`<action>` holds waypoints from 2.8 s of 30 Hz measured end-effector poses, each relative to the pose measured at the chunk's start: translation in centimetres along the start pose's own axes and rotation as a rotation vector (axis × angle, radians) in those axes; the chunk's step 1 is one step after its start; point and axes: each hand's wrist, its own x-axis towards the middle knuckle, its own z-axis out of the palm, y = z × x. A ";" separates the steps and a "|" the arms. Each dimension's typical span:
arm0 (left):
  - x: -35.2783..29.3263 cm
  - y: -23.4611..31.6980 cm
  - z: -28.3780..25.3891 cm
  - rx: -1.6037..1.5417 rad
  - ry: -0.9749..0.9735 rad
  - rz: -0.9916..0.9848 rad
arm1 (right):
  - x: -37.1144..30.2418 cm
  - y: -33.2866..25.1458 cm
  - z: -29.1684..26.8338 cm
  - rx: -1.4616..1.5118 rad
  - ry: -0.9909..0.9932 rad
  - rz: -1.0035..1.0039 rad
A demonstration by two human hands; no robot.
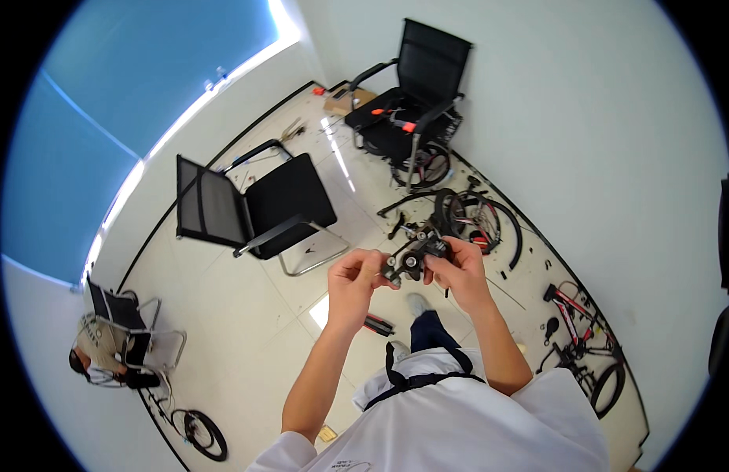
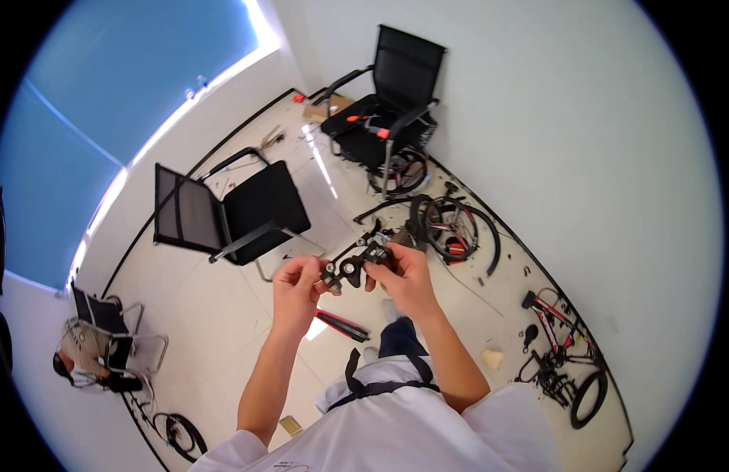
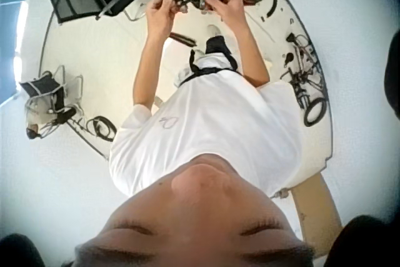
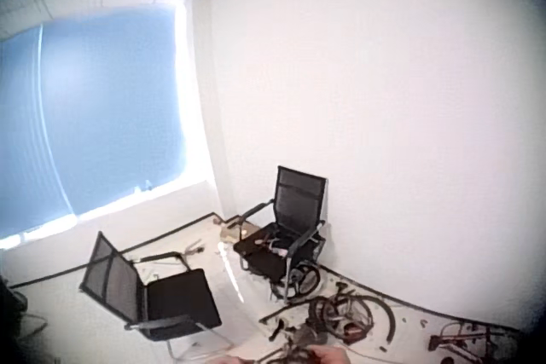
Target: The person assembles bicycle handlebar components on a chair. They attach a grip, tighten it with an Allen key, and then install a shifter onto the handlebar, securing it with the same tool.
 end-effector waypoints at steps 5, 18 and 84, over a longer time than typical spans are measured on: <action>5.7 1.7 -4.2 0.039 0.139 -0.030 | 9.2 1.9 4.3 -0.006 -0.065 -0.041; 35.1 6.9 -9.6 -0.499 0.118 -0.255 | 39.6 -0.9 3.6 0.096 -0.322 0.186; 80.8 -19.3 -28.9 0.573 -0.568 -0.731 | 71.8 37.8 6.0 -0.374 0.665 -0.055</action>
